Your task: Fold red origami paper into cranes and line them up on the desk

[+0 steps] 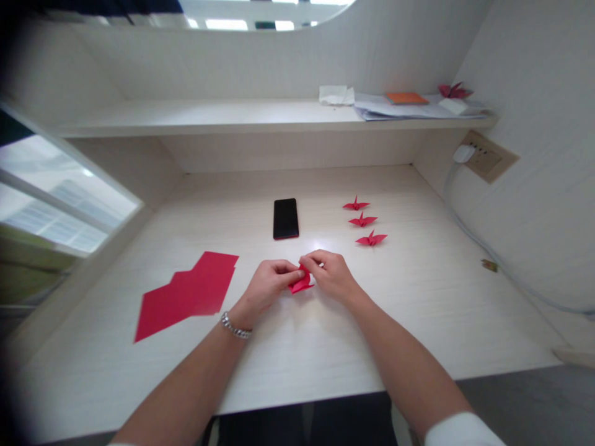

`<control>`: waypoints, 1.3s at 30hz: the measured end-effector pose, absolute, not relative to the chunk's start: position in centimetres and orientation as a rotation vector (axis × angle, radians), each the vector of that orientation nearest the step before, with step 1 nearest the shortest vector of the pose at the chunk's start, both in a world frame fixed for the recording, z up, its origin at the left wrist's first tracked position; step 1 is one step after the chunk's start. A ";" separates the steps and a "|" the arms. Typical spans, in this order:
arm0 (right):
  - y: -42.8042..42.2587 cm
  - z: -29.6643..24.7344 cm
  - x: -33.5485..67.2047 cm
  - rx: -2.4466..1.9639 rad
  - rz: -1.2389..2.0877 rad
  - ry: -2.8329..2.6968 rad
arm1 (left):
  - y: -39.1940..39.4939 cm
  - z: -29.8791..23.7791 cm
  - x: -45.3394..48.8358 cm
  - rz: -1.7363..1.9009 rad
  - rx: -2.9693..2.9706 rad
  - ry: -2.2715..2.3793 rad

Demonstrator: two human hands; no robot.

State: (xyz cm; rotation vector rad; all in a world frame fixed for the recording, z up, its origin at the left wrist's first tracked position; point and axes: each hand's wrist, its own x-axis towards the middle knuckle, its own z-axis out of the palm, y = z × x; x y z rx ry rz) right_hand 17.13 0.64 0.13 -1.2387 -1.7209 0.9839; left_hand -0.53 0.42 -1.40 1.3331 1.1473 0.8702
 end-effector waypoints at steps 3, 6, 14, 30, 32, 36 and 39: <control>0.8 0.0 17.3 -1.226 1.037 -1.709 | 0.5 -1.2 -0.7 0.927 1.341 1.176; 0.8 -0.1 17.3 -1.217 1.006 -1.725 | 0.5 -1.1 -0.6 1.004 1.337 1.183; 0.7 -0.3 17.1 -1.215 0.844 -1.566 | 0.7 -1.5 -0.4 1.045 1.171 1.079; 1.4 -1.5 16.9 -1.214 1.436 -1.183 | 0.6 -1.7 0.1 1.156 0.900 0.972; 1.4 -1.5 16.9 -1.176 1.461 -1.134 | 0.5 -1.7 0.1 1.147 0.901 0.970; 1.2 -1.2 16.7 -1.196 1.540 -1.071 | 0.5 -1.6 0.3 1.173 0.889 0.979; 1.0 -1.1 16.5 -1.185 1.571 -1.008 | 0.5 -1.4 0.4 1.202 0.878 0.990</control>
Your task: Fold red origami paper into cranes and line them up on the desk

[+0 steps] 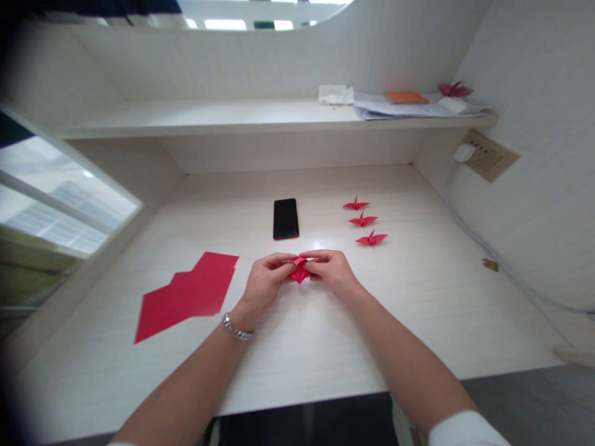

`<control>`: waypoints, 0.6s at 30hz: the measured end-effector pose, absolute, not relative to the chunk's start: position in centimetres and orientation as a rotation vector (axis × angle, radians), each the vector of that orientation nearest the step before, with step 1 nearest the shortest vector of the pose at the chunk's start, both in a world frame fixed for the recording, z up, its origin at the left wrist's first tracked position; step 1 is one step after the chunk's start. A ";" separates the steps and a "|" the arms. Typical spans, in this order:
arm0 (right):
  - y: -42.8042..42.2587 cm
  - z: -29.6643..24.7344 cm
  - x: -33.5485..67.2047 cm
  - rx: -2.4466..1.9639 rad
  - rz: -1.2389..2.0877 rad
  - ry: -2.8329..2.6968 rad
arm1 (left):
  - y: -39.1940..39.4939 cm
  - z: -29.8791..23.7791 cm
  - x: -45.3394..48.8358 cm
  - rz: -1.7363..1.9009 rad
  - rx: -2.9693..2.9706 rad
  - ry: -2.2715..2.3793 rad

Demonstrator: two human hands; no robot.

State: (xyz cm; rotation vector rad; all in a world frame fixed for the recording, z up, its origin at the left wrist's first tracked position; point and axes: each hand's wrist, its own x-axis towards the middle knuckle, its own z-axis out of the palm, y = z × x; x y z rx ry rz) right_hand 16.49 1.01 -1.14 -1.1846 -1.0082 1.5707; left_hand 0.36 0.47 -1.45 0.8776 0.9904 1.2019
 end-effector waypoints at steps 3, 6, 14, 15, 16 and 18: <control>0.9 -1.1 16.4 -1.131 1.602 -0.925 | 0.4 -1.3 0.4 1.227 0.887 0.981; 0.9 -0.8 16.5 -1.080 1.656 -0.877 | 0.3 -1.3 0.2 1.232 0.893 0.948; 0.8 -0.2 16.7 -1.062 1.673 -0.901 | 0.3 -1.1 0.2 1.195 0.931 0.982; 0.9 -0.4 16.7 -1.070 1.652 -0.913 | 0.2 -1.0 0.2 1.187 0.922 0.978; 0.9 -0.6 16.6 -1.077 1.630 -0.927 | 0.2 -1.0 0.2 1.178 0.908 0.966; 1.0 -0.9 16.6 -1.087 1.588 -0.955 | 0.2 -0.8 0.2 1.160 0.881 0.934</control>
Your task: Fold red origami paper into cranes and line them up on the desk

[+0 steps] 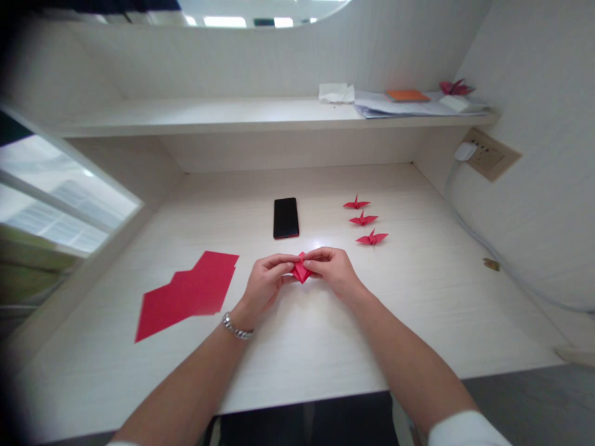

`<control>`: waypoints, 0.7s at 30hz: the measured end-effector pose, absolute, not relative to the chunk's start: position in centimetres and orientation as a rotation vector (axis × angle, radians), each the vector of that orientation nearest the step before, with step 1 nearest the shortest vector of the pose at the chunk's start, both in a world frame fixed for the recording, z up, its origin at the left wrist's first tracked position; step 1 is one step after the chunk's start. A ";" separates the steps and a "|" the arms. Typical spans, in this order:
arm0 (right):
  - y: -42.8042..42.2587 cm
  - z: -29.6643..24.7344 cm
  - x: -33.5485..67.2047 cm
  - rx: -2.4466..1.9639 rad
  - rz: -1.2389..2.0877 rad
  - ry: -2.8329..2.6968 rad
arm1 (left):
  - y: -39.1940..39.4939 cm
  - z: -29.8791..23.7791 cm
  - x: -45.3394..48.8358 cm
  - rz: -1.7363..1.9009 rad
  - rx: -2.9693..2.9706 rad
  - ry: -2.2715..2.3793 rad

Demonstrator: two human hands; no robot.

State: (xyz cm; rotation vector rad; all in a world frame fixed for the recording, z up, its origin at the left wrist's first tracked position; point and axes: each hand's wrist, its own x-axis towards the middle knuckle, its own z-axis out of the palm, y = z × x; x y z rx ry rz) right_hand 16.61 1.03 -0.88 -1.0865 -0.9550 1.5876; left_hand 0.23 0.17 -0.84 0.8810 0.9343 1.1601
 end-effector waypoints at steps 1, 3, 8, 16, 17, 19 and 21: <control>1.0 -1.0 16.6 -1.089 1.569 -0.967 | 0.2 -0.8 0.2 1.153 0.876 0.927; 1.0 -1.1 16.5 -1.092 1.543 -0.984 | 0.2 -0.9 0.2 1.148 0.896 0.943; 0.9 -1.2 16.3 -1.094 1.522 -1.020 | 0.4 -1.5 0.1 1.152 0.966 1.019; 1.0 -1.3 16.4 -1.107 1.406 -1.052 | 0.1 -1.1 0.3 1.069 0.930 0.960; 1.0 -1.3 16.4 -1.116 1.386 -1.052 | 0.0 -1.0 0.4 1.038 0.927 0.946; 1.0 -1.1 16.3 -1.137 1.357 -1.053 | 0.0 -0.9 0.4 1.002 0.921 0.937; 0.9 -1.1 16.3 -1.154 1.339 -1.058 | 0.0 -0.9 0.4 0.999 0.912 0.949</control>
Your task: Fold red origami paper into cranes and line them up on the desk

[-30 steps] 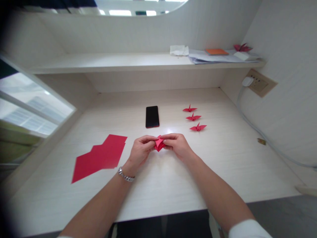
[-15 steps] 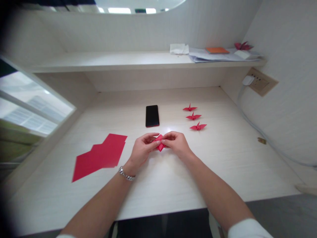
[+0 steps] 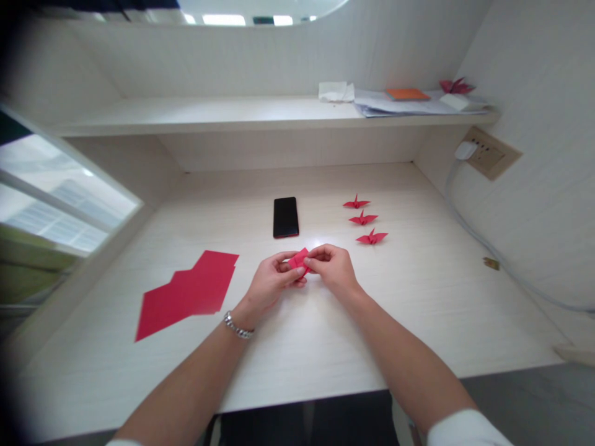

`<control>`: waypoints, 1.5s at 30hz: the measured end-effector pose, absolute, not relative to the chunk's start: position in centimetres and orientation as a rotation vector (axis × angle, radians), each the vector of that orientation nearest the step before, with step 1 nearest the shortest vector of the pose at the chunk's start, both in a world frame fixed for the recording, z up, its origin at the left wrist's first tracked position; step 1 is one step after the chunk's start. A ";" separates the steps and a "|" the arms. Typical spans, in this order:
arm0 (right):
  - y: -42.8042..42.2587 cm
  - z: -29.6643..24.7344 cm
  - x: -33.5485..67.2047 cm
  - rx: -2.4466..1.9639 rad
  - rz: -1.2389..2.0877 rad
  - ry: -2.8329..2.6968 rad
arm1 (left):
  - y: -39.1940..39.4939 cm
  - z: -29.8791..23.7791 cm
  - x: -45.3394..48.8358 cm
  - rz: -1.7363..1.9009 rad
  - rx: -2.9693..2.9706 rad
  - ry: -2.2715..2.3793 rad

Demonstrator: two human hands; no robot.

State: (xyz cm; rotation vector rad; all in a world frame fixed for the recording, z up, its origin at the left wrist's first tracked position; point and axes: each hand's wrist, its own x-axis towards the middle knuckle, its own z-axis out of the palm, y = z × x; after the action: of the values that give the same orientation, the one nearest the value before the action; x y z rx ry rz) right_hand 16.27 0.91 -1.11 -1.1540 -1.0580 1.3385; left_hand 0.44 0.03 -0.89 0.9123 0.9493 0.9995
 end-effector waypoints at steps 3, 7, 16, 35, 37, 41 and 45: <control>0.9 -1.2 16.2 -1.163 1.325 -1.061 | 0.2 -1.0 0.4 1.005 0.915 0.961; 0.9 -1.4 16.1 -1.163 1.311 -1.038 | 0.2 -1.2 0.4 0.998 0.938 0.949; 1.0 -0.8 16.4 -1.136 1.407 -1.010 | 0.2 -1.0 0.2 0.957 1.077 0.972; 1.4 -1.8 16.7 -1.273 1.302 -1.192 | -0.2 -1.4 0.6 0.957 1.141 0.988; 1.3 -1.7 16.5 -1.254 1.311 -1.154 | -0.1 -1.4 0.6 0.993 1.142 0.998; 1.2 -1.4 16.0 -1.209 1.332 -1.056 | 0.0 -1.5 0.6 1.020 1.162 1.012; 1.0 -1.2 15.8 -1.164 1.335 -0.998 | 0.2 -1.6 0.5 1.037 1.139 0.978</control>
State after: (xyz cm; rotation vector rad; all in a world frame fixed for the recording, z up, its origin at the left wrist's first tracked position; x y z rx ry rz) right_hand 15.82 0.96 -1.17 -1.1640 -0.9982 1.3348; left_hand 0.54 0.15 -1.55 1.1389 0.9776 1.0375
